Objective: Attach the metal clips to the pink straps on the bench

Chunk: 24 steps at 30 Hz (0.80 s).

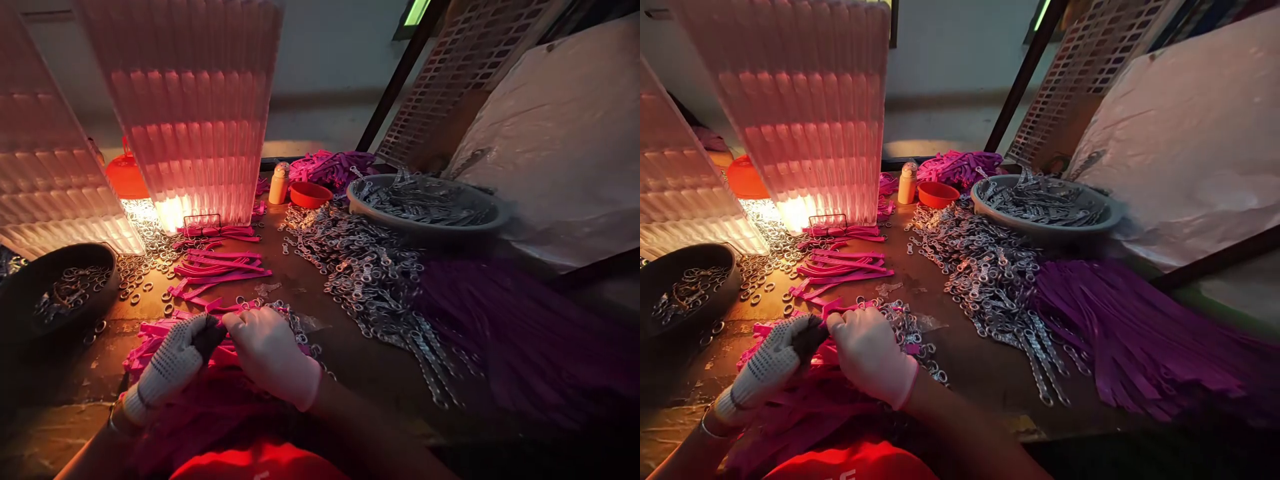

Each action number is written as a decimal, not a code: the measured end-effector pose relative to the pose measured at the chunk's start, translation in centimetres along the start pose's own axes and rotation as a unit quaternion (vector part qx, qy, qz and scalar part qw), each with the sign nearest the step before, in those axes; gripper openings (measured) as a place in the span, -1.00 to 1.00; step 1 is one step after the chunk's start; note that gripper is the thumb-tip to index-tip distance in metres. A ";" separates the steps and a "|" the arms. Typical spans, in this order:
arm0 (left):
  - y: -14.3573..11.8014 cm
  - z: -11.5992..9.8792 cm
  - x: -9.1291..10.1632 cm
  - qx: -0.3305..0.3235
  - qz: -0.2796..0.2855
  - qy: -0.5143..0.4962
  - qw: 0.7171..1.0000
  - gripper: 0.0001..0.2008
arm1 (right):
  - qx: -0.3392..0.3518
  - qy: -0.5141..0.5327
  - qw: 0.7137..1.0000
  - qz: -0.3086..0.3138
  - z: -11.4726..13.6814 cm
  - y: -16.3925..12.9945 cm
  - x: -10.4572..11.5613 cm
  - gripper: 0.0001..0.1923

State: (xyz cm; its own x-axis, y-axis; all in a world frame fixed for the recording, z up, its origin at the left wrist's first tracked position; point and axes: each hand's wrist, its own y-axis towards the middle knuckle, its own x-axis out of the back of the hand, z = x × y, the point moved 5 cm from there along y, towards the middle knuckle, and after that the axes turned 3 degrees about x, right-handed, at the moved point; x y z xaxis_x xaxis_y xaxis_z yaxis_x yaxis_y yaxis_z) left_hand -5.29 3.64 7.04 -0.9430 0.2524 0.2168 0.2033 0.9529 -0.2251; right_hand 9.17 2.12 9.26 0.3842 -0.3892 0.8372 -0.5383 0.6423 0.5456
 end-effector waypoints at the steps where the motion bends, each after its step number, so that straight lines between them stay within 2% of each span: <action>1: -0.1 0.0 0.0 0.009 0.010 -0.004 1.000 -0.76 | 0.010 -0.008 1.000 -0.010 0.2 -0.2 0.1 -0.76; 4: -0.6 -0.1 -0.1 0.031 0.029 -0.032 0.999 -0.77 | 0.007 0.004 1.000 -0.017 0.3 -0.3 0.3 -0.75; 6: -0.7 -0.6 0.1 -0.032 0.001 0.040 0.999 -0.83 | 0.006 0.009 1.000 -0.004 0.3 -0.3 0.3 -0.78; 8: -0.9 -0.9 0.1 -0.107 -0.029 0.134 0.985 -0.88 | 0.013 -0.005 1.000 0.002 0.4 -0.3 0.3 -0.78; 10: -1.0 -0.8 -0.2 -0.138 -0.033 0.179 0.974 -0.85 | 0.014 -0.034 0.999 -0.002 0.4 -0.3 0.3 -0.76; 13: -1.0 -0.7 -0.5 -0.134 -0.032 0.167 0.976 -0.87 | 0.014 -0.061 0.998 -0.006 0.3 -0.4 0.2 -0.77; 17: -0.6 -1.1 -0.5 -0.122 -0.051 0.129 0.983 -0.82 | 0.011 -0.027 0.999 0.014 0.1 -0.6 -0.3 -0.79; 22: 0.9 0.5 -0.7 -0.123 -0.011 0.197 0.973 -0.80 | -0.017 -0.011 1.000 -0.007 -0.4 -0.5 -1.1 -0.80; 24: 1.3 1.4 -0.8 -0.109 0.017 0.161 0.981 -0.80 | -0.039 0.007 0.999 0.010 -0.7 -0.3 -1.2 -0.83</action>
State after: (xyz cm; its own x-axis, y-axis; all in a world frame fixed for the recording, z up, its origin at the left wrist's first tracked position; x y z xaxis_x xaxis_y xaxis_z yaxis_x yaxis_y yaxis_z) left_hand -4.65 4.47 5.24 -0.8098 0.2919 0.5088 0.3180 0.9474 -0.0375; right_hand 9.43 2.82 8.07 0.3844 -0.3676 0.8468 -0.4856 0.6996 0.5242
